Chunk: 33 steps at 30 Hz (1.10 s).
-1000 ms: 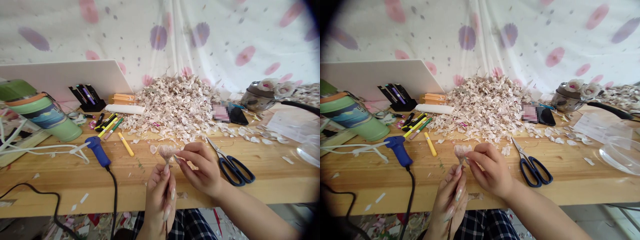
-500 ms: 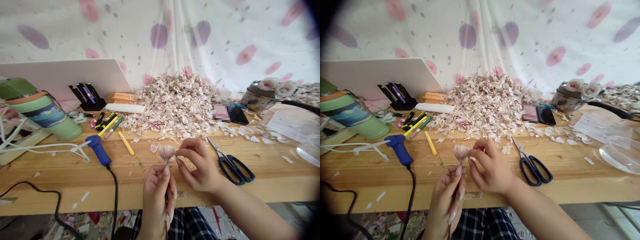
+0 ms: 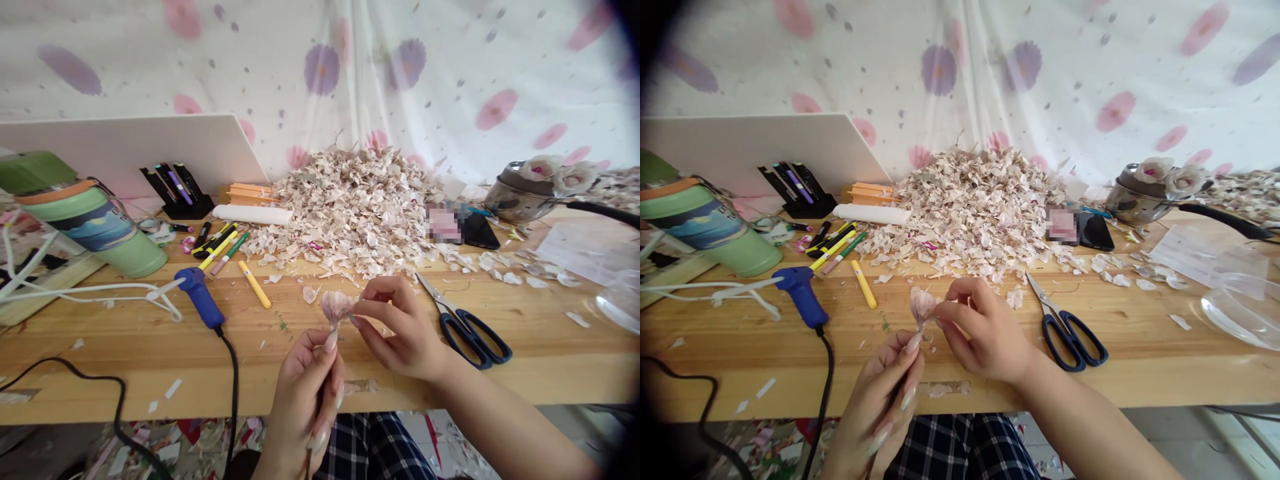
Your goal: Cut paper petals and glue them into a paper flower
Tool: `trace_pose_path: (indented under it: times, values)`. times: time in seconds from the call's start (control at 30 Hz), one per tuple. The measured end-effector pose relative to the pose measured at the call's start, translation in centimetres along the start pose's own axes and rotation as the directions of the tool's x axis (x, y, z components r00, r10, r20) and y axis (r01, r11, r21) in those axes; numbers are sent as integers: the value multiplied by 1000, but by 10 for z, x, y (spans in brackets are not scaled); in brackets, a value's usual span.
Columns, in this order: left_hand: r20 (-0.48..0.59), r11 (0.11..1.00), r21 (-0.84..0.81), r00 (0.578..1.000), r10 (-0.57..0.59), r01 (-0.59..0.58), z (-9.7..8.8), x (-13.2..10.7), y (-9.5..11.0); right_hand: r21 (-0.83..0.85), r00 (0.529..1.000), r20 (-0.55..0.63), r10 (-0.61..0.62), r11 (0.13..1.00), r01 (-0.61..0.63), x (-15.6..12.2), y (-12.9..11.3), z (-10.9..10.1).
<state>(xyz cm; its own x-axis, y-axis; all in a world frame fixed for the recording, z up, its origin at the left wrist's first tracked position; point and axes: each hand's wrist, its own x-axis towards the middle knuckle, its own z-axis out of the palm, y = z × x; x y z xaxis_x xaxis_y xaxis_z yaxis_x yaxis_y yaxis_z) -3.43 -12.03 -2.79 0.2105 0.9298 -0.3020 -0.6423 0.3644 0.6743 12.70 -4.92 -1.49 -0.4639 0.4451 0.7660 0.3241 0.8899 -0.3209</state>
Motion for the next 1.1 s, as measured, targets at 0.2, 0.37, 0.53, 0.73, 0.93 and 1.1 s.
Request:
trace_pose_path:
  times: [0.2,0.37,0.53,0.73,0.93,1.1]
  values:
    - [51,997,-75,999,-12,16,1,-1,0,-19,999,-35,-15,1000,14,2,0,1]
    - [119,989,-141,993,-20,37,-1,1,-1,-39,1000,-21,-21,999,20,1,-1,1]
    - [154,967,-254,988,15,25,1,4,-1,96,982,-186,18,995,0,3,-5,-3]
    - [-40,944,-63,946,321,-323,16,6,-16,423,915,185,358,811,-403,10,-3,1]
    - [-173,815,215,800,574,-538,24,10,-38,493,967,175,183,834,-247,15,-14,-1]
    - [-195,792,206,769,609,-575,24,11,-50,459,970,176,169,857,-233,19,-26,-5]
